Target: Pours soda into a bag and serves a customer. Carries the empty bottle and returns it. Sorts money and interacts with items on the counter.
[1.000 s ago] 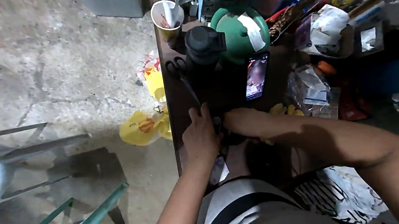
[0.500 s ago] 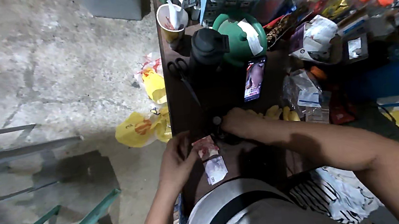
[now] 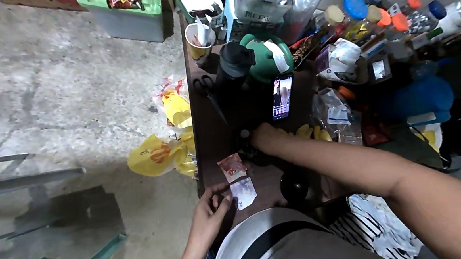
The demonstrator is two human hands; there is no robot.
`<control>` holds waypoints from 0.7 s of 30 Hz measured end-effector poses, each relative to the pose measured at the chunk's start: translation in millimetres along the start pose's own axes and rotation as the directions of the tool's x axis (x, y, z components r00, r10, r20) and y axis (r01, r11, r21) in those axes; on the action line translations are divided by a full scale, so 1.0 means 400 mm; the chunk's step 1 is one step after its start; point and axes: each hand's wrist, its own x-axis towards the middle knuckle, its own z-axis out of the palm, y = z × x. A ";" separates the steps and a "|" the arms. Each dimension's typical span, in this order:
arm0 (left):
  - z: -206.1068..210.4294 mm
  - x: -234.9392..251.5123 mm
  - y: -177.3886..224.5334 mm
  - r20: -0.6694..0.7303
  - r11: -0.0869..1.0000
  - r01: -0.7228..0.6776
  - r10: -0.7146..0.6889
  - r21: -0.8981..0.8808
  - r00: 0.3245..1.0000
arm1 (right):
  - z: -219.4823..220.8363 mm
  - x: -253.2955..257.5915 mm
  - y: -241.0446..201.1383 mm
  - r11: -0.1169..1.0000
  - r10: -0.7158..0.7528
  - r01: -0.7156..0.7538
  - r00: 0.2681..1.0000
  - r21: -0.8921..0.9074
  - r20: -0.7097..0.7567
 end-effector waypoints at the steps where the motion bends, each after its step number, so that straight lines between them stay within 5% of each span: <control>1: -0.001 -0.006 -0.003 -0.005 1.000 -0.007 0.007 -0.003 1.000 | 0.000 0.001 -0.003 1.000 0.019 -0.019 1.000 0.010 0.011; 5: -0.011 -0.032 -0.017 -0.030 0.999 -0.012 0.011 -0.047 0.999 | -0.021 0.002 -0.006 0.990 0.068 -0.073 0.996 0.117 0.050; 9: -0.020 -0.052 -0.041 -0.037 0.997 0.004 -0.007 -0.074 0.999 | -0.035 0.005 -0.004 0.858 0.250 -0.265 0.964 0.439 0.093; 14: -0.025 -0.071 -0.045 -0.040 0.997 0.025 -0.028 -0.068 0.999 | -0.013 0.019 0.009 0.948 0.148 -0.167 0.985 0.272 0.090; 18: 0.012 -0.057 0.008 -0.075 0.928 -0.265 0.294 0.263 0.953 | -0.019 0.027 0.006 0.991 0.082 -0.097 0.984 0.092 0.158; 21: 0.073 -0.017 0.128 0.057 0.630 -0.483 0.572 0.609 0.818 | -0.012 0.028 0.008 0.997 0.049 -0.056 0.989 0.045 0.136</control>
